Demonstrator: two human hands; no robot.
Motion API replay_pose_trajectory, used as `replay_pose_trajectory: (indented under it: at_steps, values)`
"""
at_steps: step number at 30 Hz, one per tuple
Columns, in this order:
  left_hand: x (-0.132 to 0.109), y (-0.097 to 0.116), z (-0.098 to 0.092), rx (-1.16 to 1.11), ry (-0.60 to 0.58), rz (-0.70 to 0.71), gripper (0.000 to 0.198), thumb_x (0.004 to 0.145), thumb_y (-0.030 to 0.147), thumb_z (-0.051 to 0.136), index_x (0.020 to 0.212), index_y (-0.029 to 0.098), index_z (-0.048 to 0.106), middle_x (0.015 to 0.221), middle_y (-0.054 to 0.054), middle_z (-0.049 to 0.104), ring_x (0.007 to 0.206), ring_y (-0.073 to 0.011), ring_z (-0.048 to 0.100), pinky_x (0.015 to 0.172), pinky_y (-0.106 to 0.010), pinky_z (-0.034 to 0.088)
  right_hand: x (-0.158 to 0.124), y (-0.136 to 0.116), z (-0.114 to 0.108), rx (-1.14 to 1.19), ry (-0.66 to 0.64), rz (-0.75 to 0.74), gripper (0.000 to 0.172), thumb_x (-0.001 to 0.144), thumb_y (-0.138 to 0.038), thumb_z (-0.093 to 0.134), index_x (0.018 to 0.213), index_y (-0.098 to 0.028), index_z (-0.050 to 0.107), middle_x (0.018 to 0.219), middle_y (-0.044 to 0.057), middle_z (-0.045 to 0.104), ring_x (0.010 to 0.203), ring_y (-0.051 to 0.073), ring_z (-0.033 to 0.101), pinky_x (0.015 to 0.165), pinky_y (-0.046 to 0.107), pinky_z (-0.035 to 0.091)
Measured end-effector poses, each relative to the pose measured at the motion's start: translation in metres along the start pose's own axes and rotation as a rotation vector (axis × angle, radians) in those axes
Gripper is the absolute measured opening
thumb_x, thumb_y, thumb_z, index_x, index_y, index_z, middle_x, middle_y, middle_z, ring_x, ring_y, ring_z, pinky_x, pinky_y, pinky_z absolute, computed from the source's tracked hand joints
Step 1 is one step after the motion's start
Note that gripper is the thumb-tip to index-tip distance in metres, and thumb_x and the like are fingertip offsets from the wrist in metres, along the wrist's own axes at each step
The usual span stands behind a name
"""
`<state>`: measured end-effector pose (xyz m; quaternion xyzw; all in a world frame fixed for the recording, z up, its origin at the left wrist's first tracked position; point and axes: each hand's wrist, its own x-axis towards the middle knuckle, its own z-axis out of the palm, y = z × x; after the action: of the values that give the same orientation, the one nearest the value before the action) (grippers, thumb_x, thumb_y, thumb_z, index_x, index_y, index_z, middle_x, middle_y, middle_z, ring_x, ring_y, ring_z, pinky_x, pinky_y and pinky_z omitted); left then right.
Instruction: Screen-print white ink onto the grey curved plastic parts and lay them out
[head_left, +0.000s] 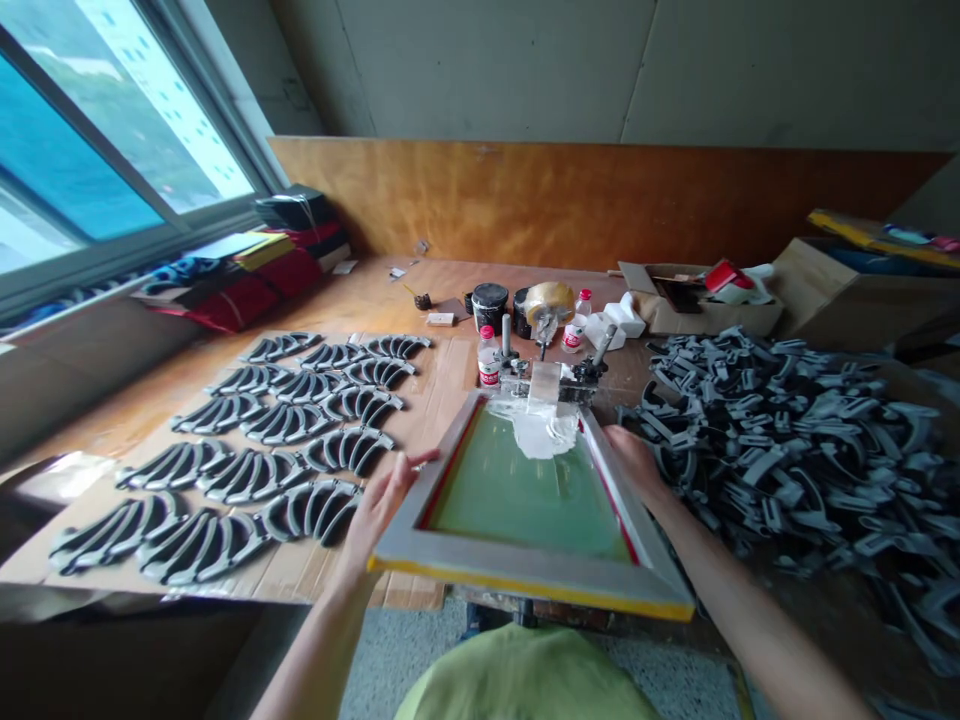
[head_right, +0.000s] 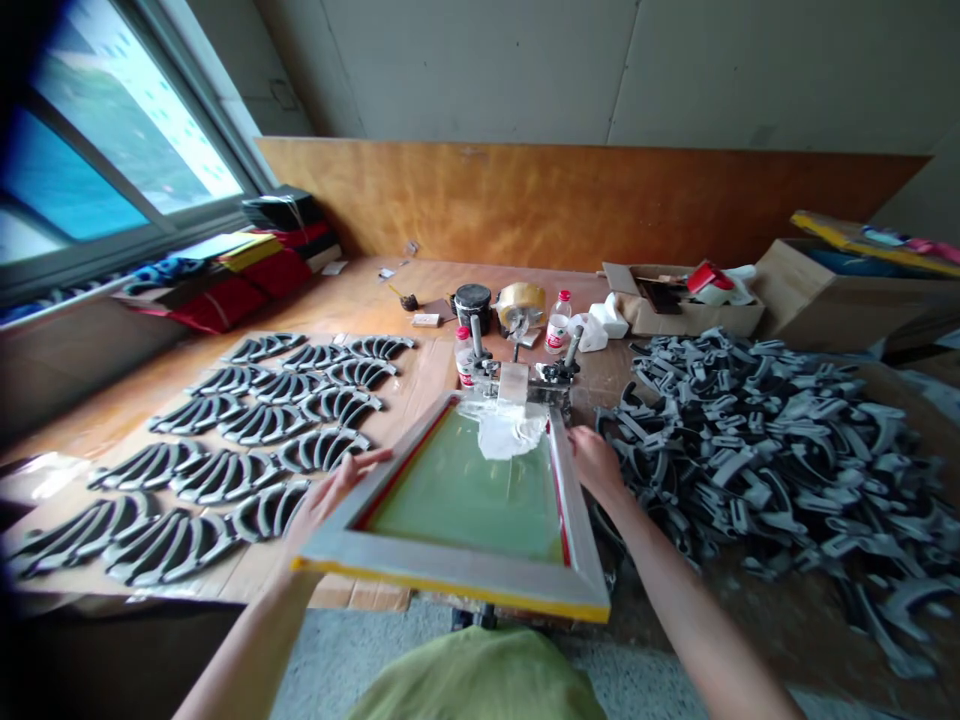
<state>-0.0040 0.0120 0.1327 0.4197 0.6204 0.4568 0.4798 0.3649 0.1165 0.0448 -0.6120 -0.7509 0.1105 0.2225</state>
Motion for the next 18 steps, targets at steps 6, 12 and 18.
replay_pose_trajectory:
  at_steps: [6, 12, 18]
  values:
    - [-0.005, -0.098, 0.011, -0.005, -0.056, -0.226, 0.091, 0.067, 0.067, 0.069, 0.142, 0.02, 0.049, 0.071, 0.001, 0.064, 0.063, -0.018, 0.061, 0.053, -0.025, 0.046, 0.063, -0.044, -0.007, -0.071, 0.108, -0.25, 0.055, 0.08, -0.024, 0.069, 0.132, -0.018, 0.052, 0.134, 0.015, 0.05, 0.123, 0.03, 0.049, 0.103, 0.045, 0.043]
    - [0.004, -0.139, 0.019, 0.025, -0.057, -0.229, 0.086, 0.073, 0.067, 0.063, 0.142, 0.018, 0.047, 0.077, 0.0, 0.065, 0.07, -0.0179, 0.062, 0.06, -0.026, 0.047, 0.075, -0.087, 0.019, -0.268, -0.196, -0.22, 0.016, 0.085, -0.015, 0.059, 0.1, -0.017, 0.062, 0.093, 0.01, 0.068, 0.091, 0.023, 0.06, 0.079, 0.032, 0.046]
    - [0.006, -0.147, 0.015, 0.049, -0.071, -0.223, 0.075, 0.078, 0.065, 0.06, 0.137, 0.02, 0.052, 0.084, -0.002, 0.069, 0.076, -0.0195, 0.065, 0.064, -0.026, 0.048, 0.028, -0.076, 0.016, -0.206, -0.299, -0.394, 0.024, 0.08, -0.002, 0.05, 0.087, -0.019, 0.065, 0.089, 0.006, 0.069, 0.09, 0.02, 0.059, 0.072, 0.027, 0.042]
